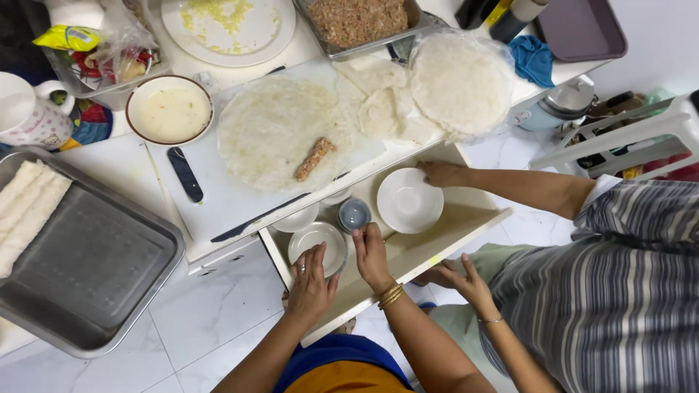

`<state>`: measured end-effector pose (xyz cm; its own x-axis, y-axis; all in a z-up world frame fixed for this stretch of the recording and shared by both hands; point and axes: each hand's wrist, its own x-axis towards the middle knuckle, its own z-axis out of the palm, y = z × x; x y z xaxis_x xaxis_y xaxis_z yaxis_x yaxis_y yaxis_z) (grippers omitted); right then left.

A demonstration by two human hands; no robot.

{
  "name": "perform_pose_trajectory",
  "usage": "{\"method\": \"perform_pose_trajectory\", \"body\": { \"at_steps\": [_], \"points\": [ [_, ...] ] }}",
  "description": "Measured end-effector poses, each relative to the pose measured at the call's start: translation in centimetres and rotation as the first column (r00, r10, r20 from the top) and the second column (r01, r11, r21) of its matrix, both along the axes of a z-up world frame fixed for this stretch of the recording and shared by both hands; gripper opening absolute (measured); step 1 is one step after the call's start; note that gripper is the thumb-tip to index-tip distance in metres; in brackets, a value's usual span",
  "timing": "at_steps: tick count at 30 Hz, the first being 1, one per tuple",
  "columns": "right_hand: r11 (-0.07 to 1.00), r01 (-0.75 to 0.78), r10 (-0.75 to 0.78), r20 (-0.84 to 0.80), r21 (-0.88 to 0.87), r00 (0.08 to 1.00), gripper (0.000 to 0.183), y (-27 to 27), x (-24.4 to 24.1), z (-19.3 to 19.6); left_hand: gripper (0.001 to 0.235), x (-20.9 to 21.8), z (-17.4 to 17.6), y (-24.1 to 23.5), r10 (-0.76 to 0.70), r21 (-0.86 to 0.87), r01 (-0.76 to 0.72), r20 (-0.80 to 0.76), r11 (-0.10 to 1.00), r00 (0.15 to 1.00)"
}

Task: The person places a meat filling onto a thin, translucent wrapper on a cutting board and rolls it into a cylindrical shape. They apply a liquid from a bowl to the wrapper's edge to seal it before placing the finished roll onto a metal tray. The process is repeated with a new wrapper.

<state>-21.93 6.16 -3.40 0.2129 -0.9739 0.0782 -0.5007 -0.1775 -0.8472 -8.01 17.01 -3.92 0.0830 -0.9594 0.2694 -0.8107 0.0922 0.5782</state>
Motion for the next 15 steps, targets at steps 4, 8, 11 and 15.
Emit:
{"method": "perform_pose_trajectory", "body": {
  "at_steps": [4, 8, 11, 15],
  "points": [
    [0.996, -0.07, 0.071, -0.021, 0.051, 0.997, 0.034, 0.05, -0.21, -0.73, 0.069, -0.29, 0.25, 0.09, 0.018, -0.082, -0.011, 0.084, 0.997, 0.996],
    [0.993, -0.112, 0.112, -0.013, 0.044, 0.994, 0.032, 0.19, 0.01, -0.55, 0.068, -0.39, 0.29, 0.29, -0.002, -0.084, 0.01, 0.092, 0.996, 0.996],
    [0.99, -0.132, 0.134, -0.044, 0.04, 0.99, 0.036, 0.0, 0.0, -0.48, 0.068, -0.53, -0.05, 0.16, 0.015, -0.091, -0.002, 0.146, 0.996, 0.989],
    [0.987, -0.154, 0.158, -0.07, 0.051, 0.985, 0.038, 0.09, 0.02, -0.54, 0.066, -0.62, -0.02, 0.21, 0.014, -0.09, 0.001, 0.169, 0.996, 0.986]
  ]
}}
